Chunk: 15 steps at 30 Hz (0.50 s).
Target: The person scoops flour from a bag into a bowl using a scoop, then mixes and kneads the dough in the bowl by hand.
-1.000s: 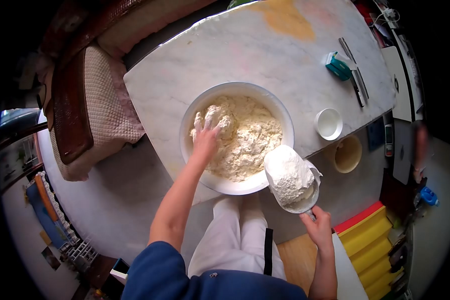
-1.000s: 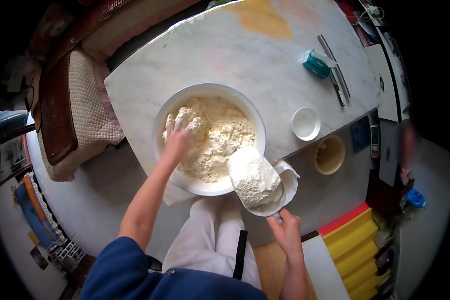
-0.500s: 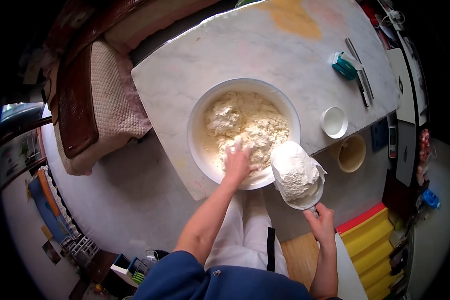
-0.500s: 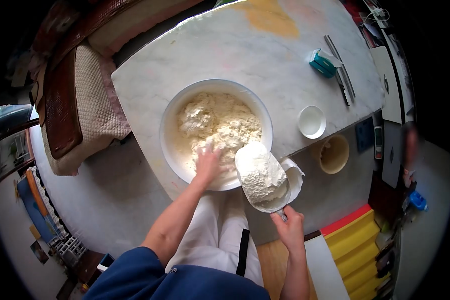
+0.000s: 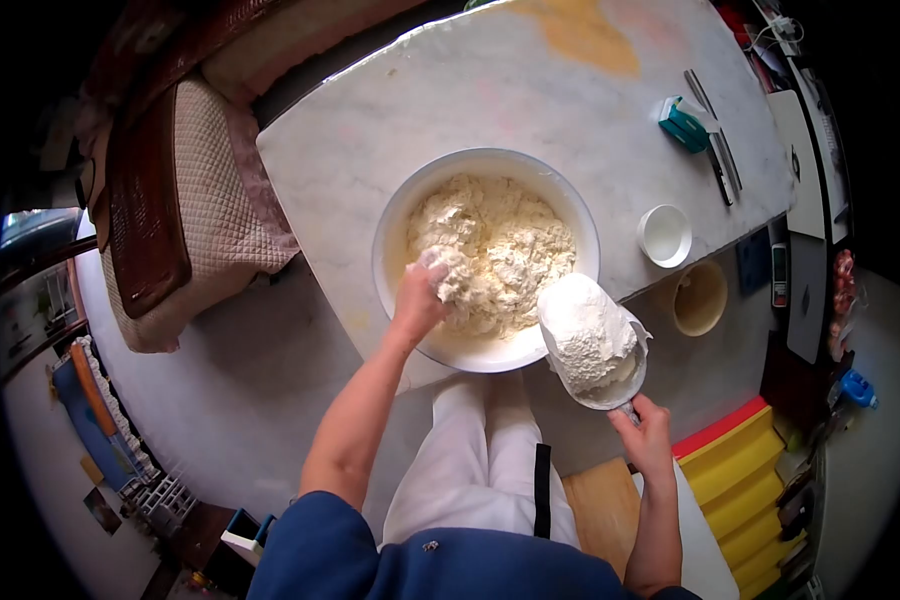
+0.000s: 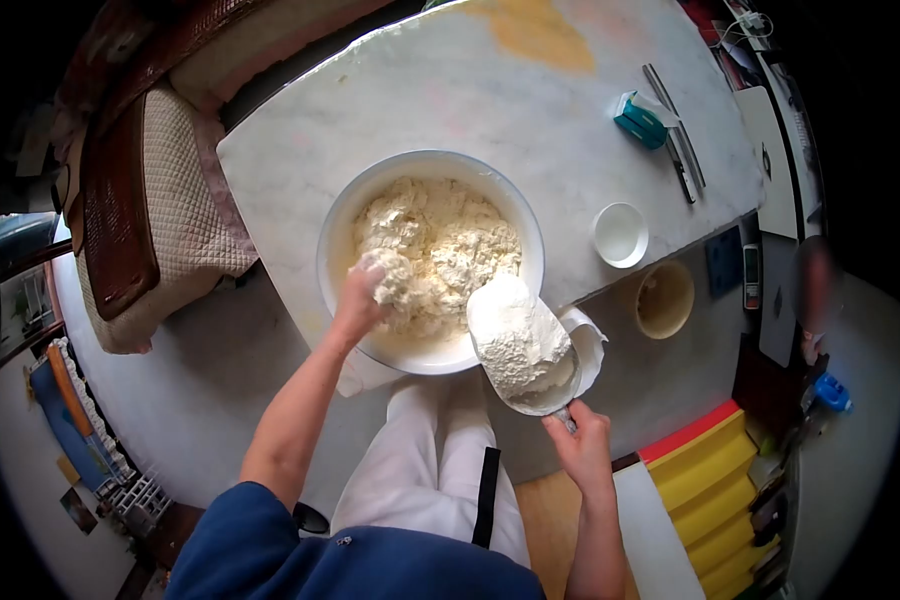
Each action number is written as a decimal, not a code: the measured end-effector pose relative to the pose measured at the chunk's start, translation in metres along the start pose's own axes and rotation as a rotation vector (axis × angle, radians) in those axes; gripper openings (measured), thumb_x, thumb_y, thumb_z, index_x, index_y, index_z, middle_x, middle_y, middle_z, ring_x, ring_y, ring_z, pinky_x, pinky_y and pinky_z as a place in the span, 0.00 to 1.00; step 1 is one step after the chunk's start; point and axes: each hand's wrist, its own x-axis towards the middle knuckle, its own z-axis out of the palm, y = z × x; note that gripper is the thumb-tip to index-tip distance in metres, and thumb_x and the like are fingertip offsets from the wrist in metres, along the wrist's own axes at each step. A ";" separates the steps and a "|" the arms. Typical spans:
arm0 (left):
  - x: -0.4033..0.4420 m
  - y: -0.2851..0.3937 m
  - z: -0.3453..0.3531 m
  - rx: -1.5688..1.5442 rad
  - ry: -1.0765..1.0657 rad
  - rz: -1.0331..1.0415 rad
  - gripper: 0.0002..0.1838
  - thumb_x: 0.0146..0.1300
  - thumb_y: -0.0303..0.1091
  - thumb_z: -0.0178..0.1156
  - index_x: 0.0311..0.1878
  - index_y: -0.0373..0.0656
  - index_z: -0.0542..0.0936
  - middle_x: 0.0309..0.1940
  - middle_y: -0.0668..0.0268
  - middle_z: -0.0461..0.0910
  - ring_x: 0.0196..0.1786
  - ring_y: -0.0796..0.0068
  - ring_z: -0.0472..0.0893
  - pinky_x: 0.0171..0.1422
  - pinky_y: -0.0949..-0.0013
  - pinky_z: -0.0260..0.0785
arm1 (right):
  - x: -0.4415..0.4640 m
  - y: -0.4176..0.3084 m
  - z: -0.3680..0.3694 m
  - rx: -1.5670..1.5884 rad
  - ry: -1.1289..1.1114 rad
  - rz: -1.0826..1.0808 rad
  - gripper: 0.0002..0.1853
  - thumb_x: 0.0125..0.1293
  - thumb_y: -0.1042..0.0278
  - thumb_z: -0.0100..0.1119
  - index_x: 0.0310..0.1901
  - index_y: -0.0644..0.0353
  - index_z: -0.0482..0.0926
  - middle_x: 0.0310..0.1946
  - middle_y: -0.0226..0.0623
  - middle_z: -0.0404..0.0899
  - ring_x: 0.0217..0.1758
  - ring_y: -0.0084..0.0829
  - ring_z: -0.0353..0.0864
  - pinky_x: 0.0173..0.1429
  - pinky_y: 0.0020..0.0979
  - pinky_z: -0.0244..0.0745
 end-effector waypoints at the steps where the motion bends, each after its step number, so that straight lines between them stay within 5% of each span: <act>1: 0.003 0.000 -0.003 0.080 0.036 -0.038 0.19 0.43 0.20 0.66 0.43 0.45 0.82 0.59 0.52 0.75 0.57 0.43 0.75 0.60 0.51 0.71 | 0.001 -0.001 -0.002 -0.011 -0.009 0.012 0.10 0.60 0.72 0.67 0.40 0.68 0.82 0.19 0.33 0.77 0.22 0.15 0.69 0.27 0.26 0.64; 3: 0.013 -0.002 -0.008 0.238 0.115 -0.111 0.17 0.44 0.20 0.66 0.41 0.44 0.82 0.58 0.53 0.76 0.58 0.43 0.74 0.60 0.50 0.70 | 0.001 -0.003 0.000 -0.020 0.017 -0.015 0.10 0.60 0.72 0.67 0.40 0.69 0.82 0.18 0.33 0.76 0.22 0.15 0.69 0.27 0.26 0.64; 8: 0.029 -0.025 0.033 0.514 -0.032 -0.213 0.17 0.65 0.23 0.47 0.55 0.49 0.75 0.71 0.52 0.62 0.67 0.27 0.63 0.60 0.44 0.75 | 0.000 -0.006 0.000 -0.040 0.012 -0.008 0.10 0.60 0.71 0.66 0.40 0.69 0.82 0.18 0.33 0.76 0.22 0.15 0.69 0.27 0.26 0.64; 15: 0.008 0.005 0.018 0.540 -0.098 -0.214 0.28 0.57 0.22 0.58 0.63 0.51 0.74 0.71 0.54 0.62 0.68 0.30 0.64 0.64 0.45 0.73 | 0.000 -0.009 -0.002 -0.028 0.020 -0.034 0.10 0.60 0.71 0.67 0.40 0.69 0.82 0.19 0.34 0.77 0.24 0.16 0.71 0.28 0.26 0.65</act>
